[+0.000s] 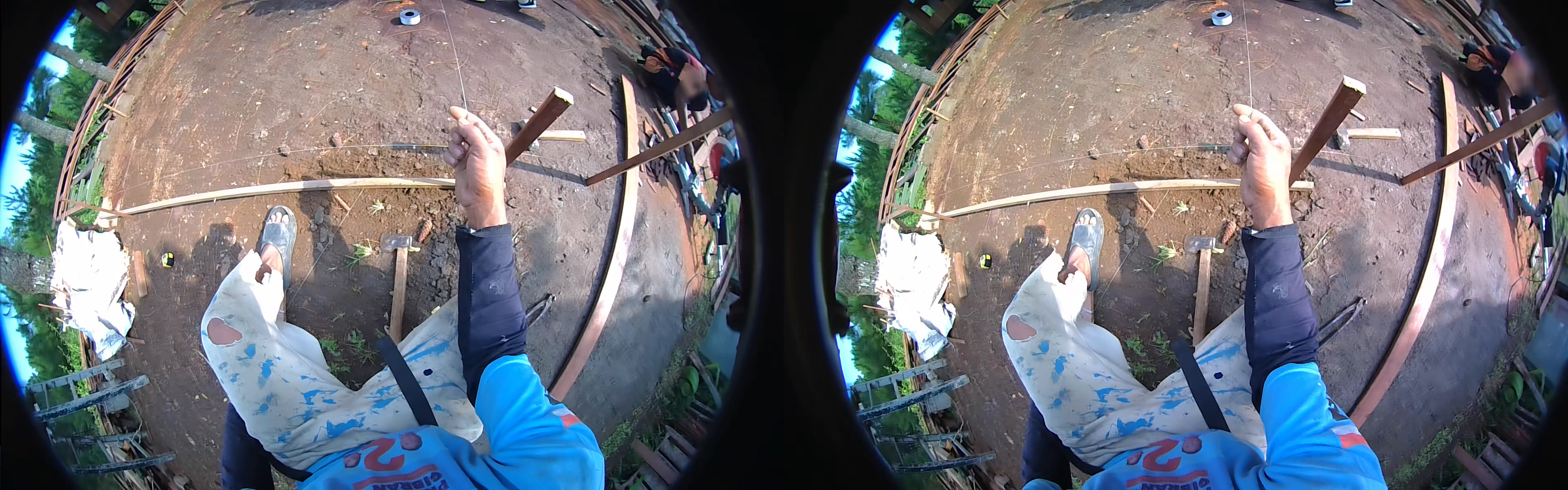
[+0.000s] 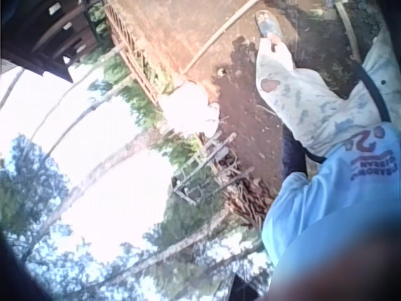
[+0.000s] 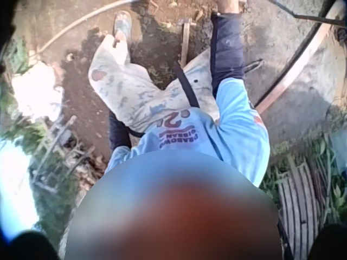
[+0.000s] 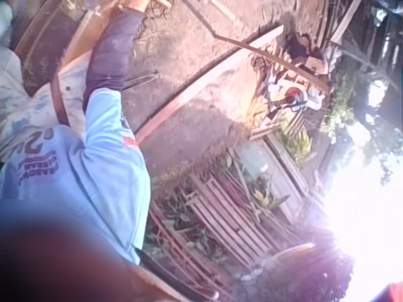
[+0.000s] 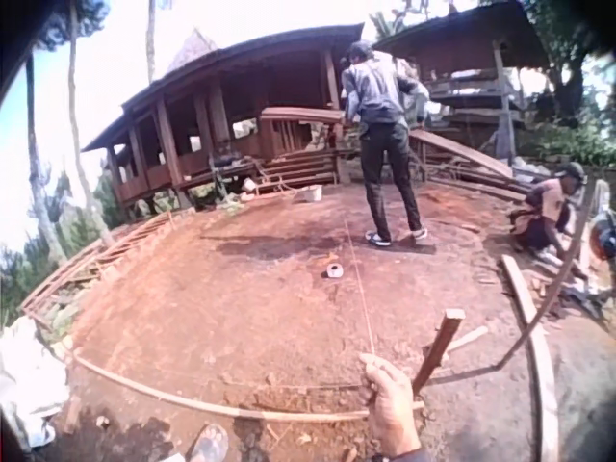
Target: The person secures wooden planks to vertical posts using a hammer and nails, then ties string between the posts to form a frame. They adjust the string and planks to align them properly.
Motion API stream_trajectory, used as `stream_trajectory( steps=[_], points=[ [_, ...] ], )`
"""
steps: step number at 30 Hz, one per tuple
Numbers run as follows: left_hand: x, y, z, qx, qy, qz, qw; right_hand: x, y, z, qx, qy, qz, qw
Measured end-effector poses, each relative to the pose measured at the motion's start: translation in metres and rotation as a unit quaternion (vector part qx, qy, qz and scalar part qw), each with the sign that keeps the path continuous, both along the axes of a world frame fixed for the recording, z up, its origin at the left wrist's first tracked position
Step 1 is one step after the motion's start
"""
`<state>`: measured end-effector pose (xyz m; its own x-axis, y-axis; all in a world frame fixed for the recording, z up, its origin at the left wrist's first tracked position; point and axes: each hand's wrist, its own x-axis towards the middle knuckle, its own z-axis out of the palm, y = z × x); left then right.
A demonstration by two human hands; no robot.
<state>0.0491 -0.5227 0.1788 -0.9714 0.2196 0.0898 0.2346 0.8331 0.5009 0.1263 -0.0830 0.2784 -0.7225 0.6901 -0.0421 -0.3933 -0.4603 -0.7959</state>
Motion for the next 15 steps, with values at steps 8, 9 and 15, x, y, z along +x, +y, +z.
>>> stream_trajectory(
  steps=[8, 9, 15],
  points=[
    [0.016, 0.018, -0.026, 0.240, -0.113, 0.122, 0.956, 0.001, -0.017, -0.025, 0.046, -0.048, 0.028, 0.997],
    [0.020, 0.018, -0.020, 0.302, -0.209, 0.176, 0.913, 0.002, -0.019, -0.029, 0.056, -0.064, 0.031, 0.996],
    [0.038, 0.042, 0.012, 0.397, -0.255, 0.094, 0.877, 0.007, -0.032, -0.045, 0.110, -0.125, 0.038, 0.985]
  ],
)
